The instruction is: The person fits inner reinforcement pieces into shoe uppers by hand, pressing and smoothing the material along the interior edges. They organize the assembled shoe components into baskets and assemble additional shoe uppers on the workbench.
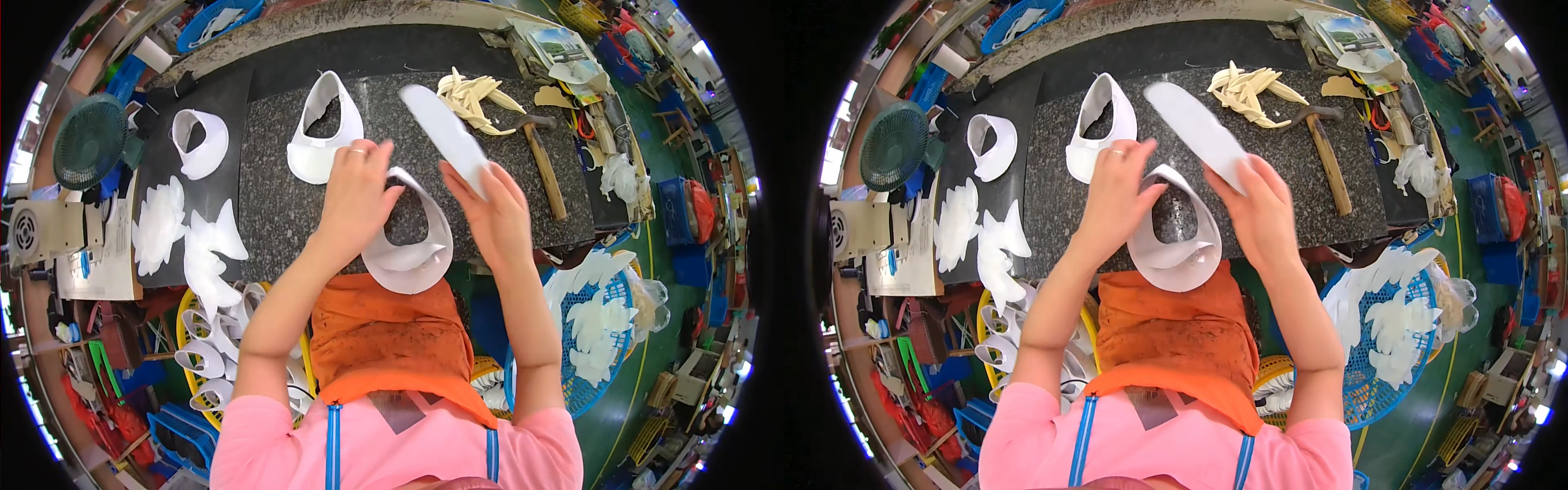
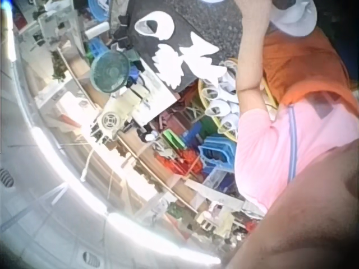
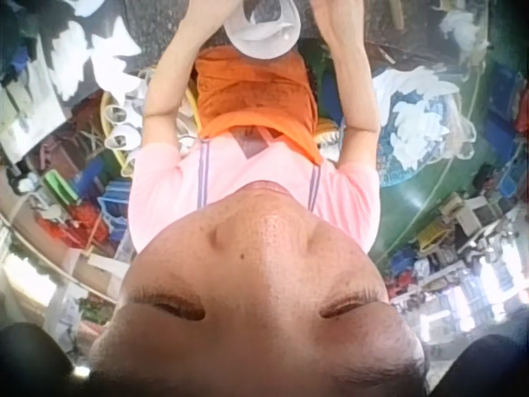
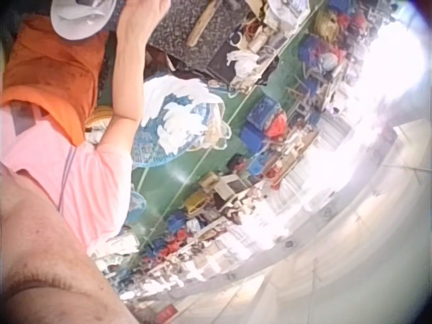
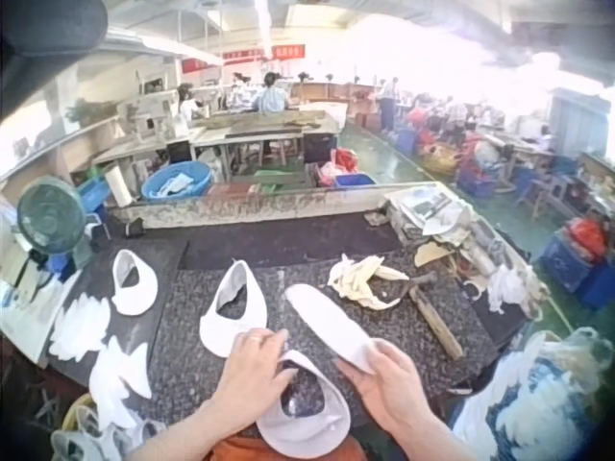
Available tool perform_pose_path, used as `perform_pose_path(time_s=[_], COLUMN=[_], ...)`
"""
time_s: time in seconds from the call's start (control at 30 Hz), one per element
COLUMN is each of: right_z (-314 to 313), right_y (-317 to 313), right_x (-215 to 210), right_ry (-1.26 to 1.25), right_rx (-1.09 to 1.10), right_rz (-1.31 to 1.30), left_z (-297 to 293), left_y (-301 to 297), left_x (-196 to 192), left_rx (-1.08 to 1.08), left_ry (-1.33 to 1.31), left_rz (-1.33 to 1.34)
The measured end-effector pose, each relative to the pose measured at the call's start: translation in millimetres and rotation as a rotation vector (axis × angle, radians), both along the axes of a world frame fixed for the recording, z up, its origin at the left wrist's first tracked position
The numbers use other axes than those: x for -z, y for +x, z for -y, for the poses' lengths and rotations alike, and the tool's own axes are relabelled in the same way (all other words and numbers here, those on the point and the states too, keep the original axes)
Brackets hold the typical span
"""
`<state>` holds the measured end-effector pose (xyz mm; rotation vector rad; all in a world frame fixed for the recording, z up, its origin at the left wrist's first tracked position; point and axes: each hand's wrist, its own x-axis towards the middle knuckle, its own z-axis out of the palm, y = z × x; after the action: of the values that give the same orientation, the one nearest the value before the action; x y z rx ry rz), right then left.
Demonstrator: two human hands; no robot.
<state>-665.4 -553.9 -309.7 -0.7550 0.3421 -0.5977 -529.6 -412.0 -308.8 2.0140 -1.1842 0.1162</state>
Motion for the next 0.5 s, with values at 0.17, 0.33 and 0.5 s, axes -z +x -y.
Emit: perform_pose_path(time_s=[0.17,0.33,0.5], right_z=[0.4,8.3,22.7], right_y=[11.6,-8.0,0.7], right_x=[8.7,14.5,4.2], right_ry=[0.154,-0.207,-0.725], right_rx=[-0.222,-0.329,-0.544], right_rz=[-0.149,-0.397,-0.645], left_z=[-15.5,-43.2,-38.3], left_y=[-14.5,-27.2,20.0], left_x=[25.9,25.6,17.7], left_rx=[0.065,0.125,0.111], left_ry=[0.161,0.141,-0.010], left_rz=[0.313,-0.125,-1.183])
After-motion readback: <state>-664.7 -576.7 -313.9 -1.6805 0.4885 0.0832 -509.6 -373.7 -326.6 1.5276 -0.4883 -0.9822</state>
